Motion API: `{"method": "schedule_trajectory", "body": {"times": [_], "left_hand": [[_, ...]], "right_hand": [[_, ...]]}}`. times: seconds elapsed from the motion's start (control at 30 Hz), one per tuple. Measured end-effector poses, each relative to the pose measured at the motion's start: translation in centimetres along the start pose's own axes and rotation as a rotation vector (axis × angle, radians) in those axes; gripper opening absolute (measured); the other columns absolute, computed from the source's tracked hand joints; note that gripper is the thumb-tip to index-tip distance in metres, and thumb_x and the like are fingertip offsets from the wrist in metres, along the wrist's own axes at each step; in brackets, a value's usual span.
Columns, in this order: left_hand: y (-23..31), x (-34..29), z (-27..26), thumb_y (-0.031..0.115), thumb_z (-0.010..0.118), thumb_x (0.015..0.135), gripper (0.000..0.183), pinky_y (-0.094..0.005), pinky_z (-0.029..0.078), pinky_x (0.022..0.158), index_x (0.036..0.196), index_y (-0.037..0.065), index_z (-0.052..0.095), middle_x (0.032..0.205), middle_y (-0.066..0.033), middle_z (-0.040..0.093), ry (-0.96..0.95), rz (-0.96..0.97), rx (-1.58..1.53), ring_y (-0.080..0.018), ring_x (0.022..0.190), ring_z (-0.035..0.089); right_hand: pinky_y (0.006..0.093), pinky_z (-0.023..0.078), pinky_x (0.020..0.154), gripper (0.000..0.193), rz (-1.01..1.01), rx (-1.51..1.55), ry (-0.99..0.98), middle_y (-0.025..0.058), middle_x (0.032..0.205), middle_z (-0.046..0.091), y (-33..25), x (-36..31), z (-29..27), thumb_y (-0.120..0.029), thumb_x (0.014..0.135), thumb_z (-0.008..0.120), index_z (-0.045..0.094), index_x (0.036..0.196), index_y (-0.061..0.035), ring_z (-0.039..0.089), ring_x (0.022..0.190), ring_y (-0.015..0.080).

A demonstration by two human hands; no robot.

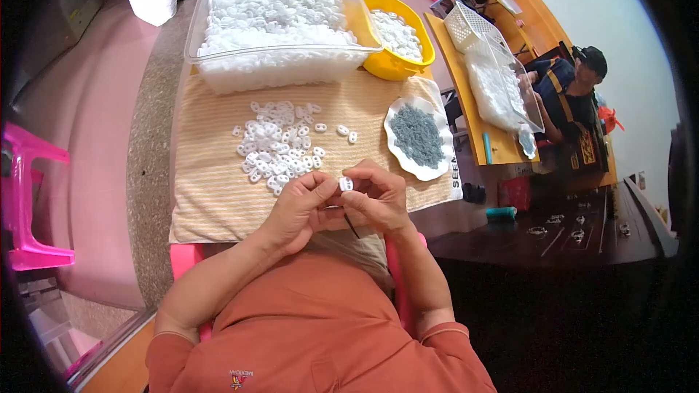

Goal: Assembling small white plastic components by threading them onto a black wire.

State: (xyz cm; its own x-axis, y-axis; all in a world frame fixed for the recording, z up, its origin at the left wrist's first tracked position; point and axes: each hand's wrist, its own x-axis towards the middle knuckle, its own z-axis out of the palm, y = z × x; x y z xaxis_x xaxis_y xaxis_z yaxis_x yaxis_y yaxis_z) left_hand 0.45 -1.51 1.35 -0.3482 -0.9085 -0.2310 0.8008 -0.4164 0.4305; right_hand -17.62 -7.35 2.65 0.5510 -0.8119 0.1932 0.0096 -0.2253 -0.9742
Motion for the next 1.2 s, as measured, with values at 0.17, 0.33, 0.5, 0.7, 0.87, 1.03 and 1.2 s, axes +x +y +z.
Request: {"method": "schedule_trajectory", "body": {"times": [0.17,0.33,0.5,0.7,0.87,1.03,1.2], "left_hand": [[0.0,0.0,0.1,0.021,0.063,0.093,0.014,-0.0271,0.055,0.076,0.096,0.008,0.059,0.095,-0.0033,0.066,0.052,0.002,0.049,-0.0091,0.083,0.062],[0.0,0.0,0.0,0.019,0.064,0.092,0.013,-0.0257,0.055,0.074,0.097,0.007,0.059,0.097,-0.0052,0.067,0.081,-0.018,0.072,-0.0086,0.082,0.062],[0.2,-0.1,0.3,0.016,0.064,0.092,0.012,-0.0251,0.055,0.074,0.098,0.007,0.059,0.097,-0.0055,0.066,0.099,-0.041,0.096,-0.0088,0.081,0.062],[-0.2,0.1,0.3,0.019,0.064,0.092,0.011,-0.0241,0.056,0.068,0.094,0.010,0.058,0.095,-0.0036,0.067,0.113,-0.019,0.123,-0.0101,0.076,0.065],[0.2,-0.4,0.6,0.020,0.064,0.092,0.011,-0.0234,0.055,0.066,0.094,0.011,0.059,0.095,-0.0030,0.067,0.121,-0.044,0.148,-0.0102,0.075,0.065],[-0.2,0.1,0.3,0.018,0.064,0.092,0.010,-0.0245,0.055,0.066,0.095,0.009,0.058,0.095,-0.0039,0.067,0.126,-0.027,0.139,-0.0110,0.074,0.065],[0.4,-0.3,0.2,0.015,0.064,0.092,0.012,-0.0224,0.055,0.071,0.096,0.004,0.061,0.097,-0.0056,0.066,0.126,-0.023,0.129,-0.0078,0.079,0.062]], "right_hand": [[0.0208,0.043,0.068,0.030,0.015,-0.003,0.108,0.0024,0.089,0.055,-1.1,0.2,-0.1,0.004,0.080,0.072,0.062,0.108,0.0048,0.050,0.078,0.0075],[0.0191,0.047,0.065,0.030,-0.032,-0.196,0.297,0.0025,0.087,0.057,-2.4,0.7,-0.9,0.007,0.081,0.069,0.060,0.109,0.0040,0.057,0.073,0.0072],[0.0219,0.051,0.063,0.028,-0.238,-0.388,0.482,0.0042,0.088,0.059,-4.6,1.6,-2.4,0.004,0.083,0.069,0.059,0.110,0.0049,0.058,0.070,0.0090],[0.0235,0.052,0.060,0.029,-0.541,-0.777,0.783,0.0074,0.088,0.061,-8.0,3.9,-4.8,0.001,0.086,0.067,0.057,0.112,0.0074,0.058,0.068,0.0096],[0.0209,0.049,0.057,0.028,-0.608,-0.492,0.822,0.0068,0.089,0.062,-9.4,8.6,-5.9,-0.002,0.084,0.070,0.060,0.110,0.0009,0.058,0.065,0.0078],[0.0249,0.049,0.059,0.033,-0.359,-0.947,0.755,0.0075,0.089,0.064,-6.3,15.6,-11.3,-0.013,0.080,0.073,0.065,0.108,0.0023,0.061,0.069,0.0142],[0.0230,0.046,0.056,0.023,-0.234,-0.566,0.604,0.0043,0.082,0.064,-4.4,11.9,-8.2,-0.008,0.084,0.069,0.067,0.105,0.0004,0.058,0.064,0.0093]]}}
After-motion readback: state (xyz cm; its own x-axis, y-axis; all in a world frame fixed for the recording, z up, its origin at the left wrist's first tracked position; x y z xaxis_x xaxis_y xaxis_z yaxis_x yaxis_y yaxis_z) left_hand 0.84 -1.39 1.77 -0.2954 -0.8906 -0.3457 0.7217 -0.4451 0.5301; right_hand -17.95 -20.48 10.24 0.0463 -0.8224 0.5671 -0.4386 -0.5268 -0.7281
